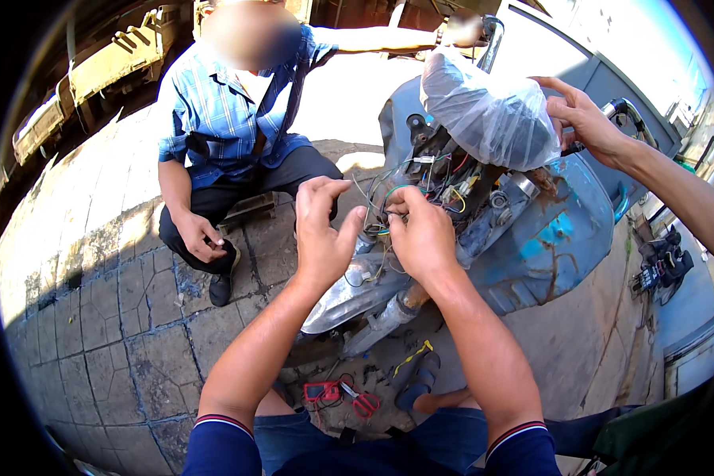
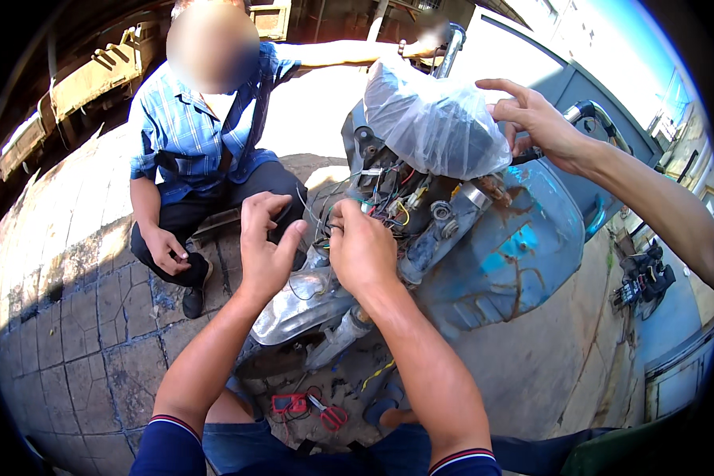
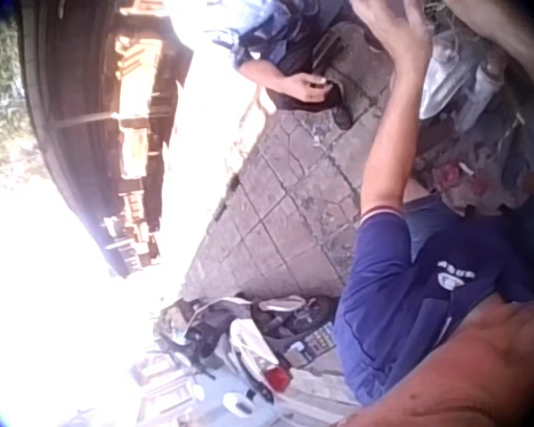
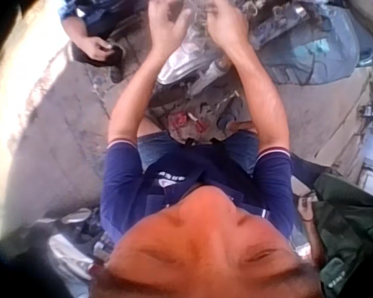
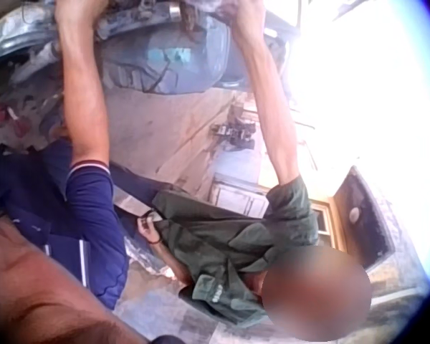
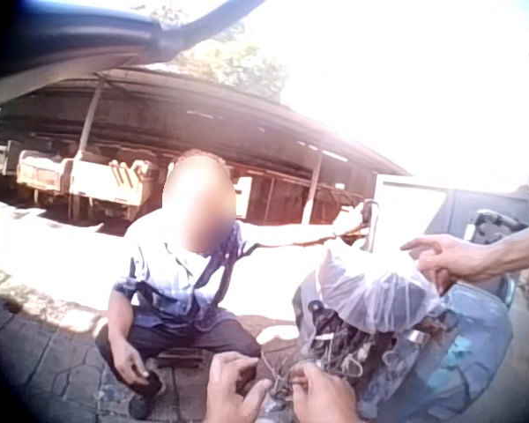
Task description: The person repairs a motorcycle's electrical wiring by cutting, stripping, and twisting wires together. They use red-handled scissors to cut wires and their hands to twist and connect them, while another person assists by holding the plastic-wrapped handlebar assembly.
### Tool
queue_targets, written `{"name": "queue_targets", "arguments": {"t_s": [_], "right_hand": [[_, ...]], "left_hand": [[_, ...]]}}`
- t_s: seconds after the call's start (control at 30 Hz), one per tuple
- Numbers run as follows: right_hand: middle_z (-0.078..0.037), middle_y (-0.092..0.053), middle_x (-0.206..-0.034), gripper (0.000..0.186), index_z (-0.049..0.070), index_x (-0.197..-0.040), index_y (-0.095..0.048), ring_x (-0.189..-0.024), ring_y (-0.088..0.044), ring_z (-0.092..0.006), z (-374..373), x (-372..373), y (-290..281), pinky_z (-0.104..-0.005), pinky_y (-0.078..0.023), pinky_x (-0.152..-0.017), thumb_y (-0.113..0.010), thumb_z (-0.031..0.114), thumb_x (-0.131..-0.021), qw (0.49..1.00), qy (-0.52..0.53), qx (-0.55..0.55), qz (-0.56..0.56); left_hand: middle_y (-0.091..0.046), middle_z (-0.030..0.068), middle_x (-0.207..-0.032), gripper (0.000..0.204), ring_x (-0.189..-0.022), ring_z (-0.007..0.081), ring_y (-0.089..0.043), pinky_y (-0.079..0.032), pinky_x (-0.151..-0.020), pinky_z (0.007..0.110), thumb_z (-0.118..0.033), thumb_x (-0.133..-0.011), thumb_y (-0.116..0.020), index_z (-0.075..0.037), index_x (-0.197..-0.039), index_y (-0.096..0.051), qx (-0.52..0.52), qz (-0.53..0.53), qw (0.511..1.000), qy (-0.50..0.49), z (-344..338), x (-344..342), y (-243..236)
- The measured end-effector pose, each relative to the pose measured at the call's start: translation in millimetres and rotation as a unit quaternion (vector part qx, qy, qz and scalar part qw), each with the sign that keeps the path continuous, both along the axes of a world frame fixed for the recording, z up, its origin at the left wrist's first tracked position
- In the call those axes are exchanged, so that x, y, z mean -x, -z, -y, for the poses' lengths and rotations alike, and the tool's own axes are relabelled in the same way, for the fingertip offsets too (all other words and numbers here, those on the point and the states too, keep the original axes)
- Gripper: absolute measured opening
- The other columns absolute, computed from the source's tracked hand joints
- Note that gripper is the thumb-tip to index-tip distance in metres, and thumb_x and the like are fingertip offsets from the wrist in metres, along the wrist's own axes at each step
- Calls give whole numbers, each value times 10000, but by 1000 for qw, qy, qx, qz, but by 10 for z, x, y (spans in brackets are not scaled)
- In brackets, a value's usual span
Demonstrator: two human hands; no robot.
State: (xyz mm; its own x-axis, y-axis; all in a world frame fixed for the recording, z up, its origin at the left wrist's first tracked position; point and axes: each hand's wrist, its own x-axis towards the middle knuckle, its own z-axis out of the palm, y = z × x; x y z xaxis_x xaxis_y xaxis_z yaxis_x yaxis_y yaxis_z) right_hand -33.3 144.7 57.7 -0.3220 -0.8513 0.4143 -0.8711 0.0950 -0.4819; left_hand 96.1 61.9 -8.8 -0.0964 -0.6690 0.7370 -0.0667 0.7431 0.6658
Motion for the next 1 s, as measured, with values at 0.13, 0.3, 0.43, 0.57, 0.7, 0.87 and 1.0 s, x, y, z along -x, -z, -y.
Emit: {"name": "queue_targets", "arguments": {"t_s": [0.13,0.3,0.43,0.57,0.7,0.87,1.0], "right_hand": [[-135,-744,-976,222,3,-1091,-626,-856,-728,-261,-63,25,166,-379,-555,-769,-667,-7,-873,992,-26,91,86],[-81,-686,-961,192,-10,-1113,-572,-654,-600,-71,-233,-36,196,-232,-492,-529,-606,-59,-931,919,-13,148,366],[-84,-678,-965,186,-4,-1117,-548,-562,-546,-57,-311,86,298,-212,-451,-468,-588,-71,-948,855,-39,206,475],[-61,-690,-950,170,-5,-1099,-578,-614,-563,-41,-338,8,273,-202,-445,-475,-624,-52,-942,896,-35,167,410],[-53,-696,-952,158,-6,-1091,-588,-631,-567,-33,-344,54,364,-203,-452,-488,-634,-44,-945,917,-40,173,357],[-65,-688,-949,143,-15,-1086,-582,-610,-569,-57,-368,154,373,-205,-466,-514,-617,-53,-953,857,-42,246,451],[-87,-677,-965,203,-36,-1160,-580,-608,-576,-75,-373,128,341,-228,-495,-574,-607,-50,-960,797,-72,282,529]], "left_hand": [[-638,76,-1022,262,-1062,318,-567,-450,-877,423,9,-750,-693,-70,-1000,-705,214,160,963,46,-74,101,-190],[-648,73,-1014,180,-1032,301,-562,-441,-828,425,7,-740,-685,-64,-905,-694,139,226,964,-27,109,62,47],[-601,126,-1088,267,-1068,342,-547,-437,-882,447,-2,-709,-700,-55,-970,-682,163,198,964,-71,-29,72,0],[-575,160,-1183,335,-1158,378,-529,-431,-934,474,-67,-711,-725,-46,-1042,-683,213,164,963,-39,-394,33,-366],[-581,171,-1282,247,-1291,385,-474,-400,-1032,500,-118,-749,-708,-60,-989,-727,221,226,948,-36,-321,116,-445],[-573,182,-1324,225,-1336,387,-448,-357,-1102,504,-87,-754,-679,-60,-966,-751,234,318,916,-66,-151,76,-370],[-578,197,-1274,278,-1318,393,-457,-367,-1087,518,-28,-738,-702,-13,-1014,-675,194,251,934,-161,-104,68,-282]]}}
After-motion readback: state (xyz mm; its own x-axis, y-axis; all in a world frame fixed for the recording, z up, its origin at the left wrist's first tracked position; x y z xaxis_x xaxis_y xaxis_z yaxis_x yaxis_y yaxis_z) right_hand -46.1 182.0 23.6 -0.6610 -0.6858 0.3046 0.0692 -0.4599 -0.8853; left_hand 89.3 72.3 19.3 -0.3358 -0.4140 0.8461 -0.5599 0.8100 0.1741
